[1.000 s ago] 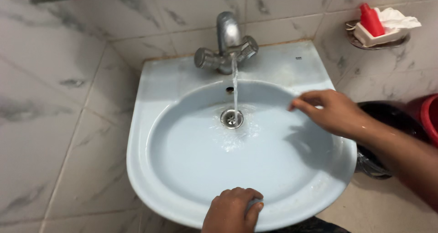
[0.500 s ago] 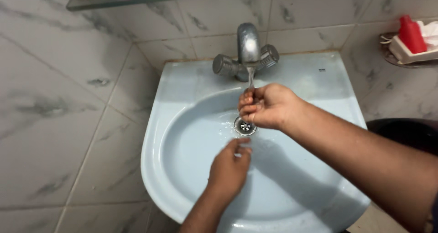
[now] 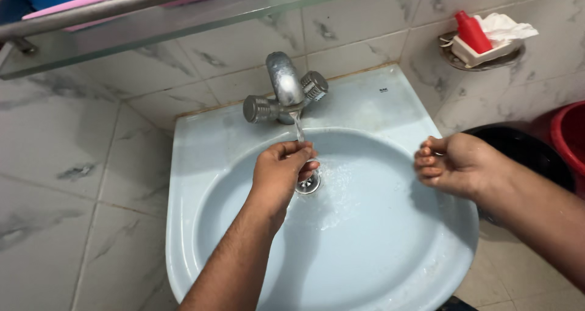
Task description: The person scrubs a bathroom sink and faucet using a white sponge under running water. They wipe the basin, the drain area, and the faucet spout, then rinse the sponge and their hands before turning off the tap.
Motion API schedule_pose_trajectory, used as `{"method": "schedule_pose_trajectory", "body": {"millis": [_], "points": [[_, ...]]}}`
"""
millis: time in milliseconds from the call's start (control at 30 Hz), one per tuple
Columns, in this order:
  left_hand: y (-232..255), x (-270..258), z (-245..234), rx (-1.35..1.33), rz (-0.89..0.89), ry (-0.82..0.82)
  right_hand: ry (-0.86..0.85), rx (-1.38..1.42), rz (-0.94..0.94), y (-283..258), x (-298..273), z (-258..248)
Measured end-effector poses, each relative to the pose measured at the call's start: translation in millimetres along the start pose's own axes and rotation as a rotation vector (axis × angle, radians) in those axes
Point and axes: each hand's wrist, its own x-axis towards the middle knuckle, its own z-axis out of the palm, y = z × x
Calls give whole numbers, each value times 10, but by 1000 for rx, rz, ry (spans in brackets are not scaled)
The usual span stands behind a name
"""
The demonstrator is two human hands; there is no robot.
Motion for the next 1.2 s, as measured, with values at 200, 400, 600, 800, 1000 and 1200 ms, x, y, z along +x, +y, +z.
{"method": "schedule_pose_trajectory", "body": {"millis": [200,400,600,800,1000,1200], "points": [[36,-13,35,21,-1,19,232,-319,-208,-103,40,121],[64,-150,-14,198,20,95,160,-696,-541,-64,-139,451],[19,-241,-7,175,15,192,-200,-574,-301,470,-221,1173],[12,-376,-92,253,-160,369,-386,-122,105,809,1,1655],[-127,-263,-132,-72,-43,187,-412,112,182,668,251,1406],[26,-147,-34,-61,-13,-21,-127,342,192,247,235,693]]}}
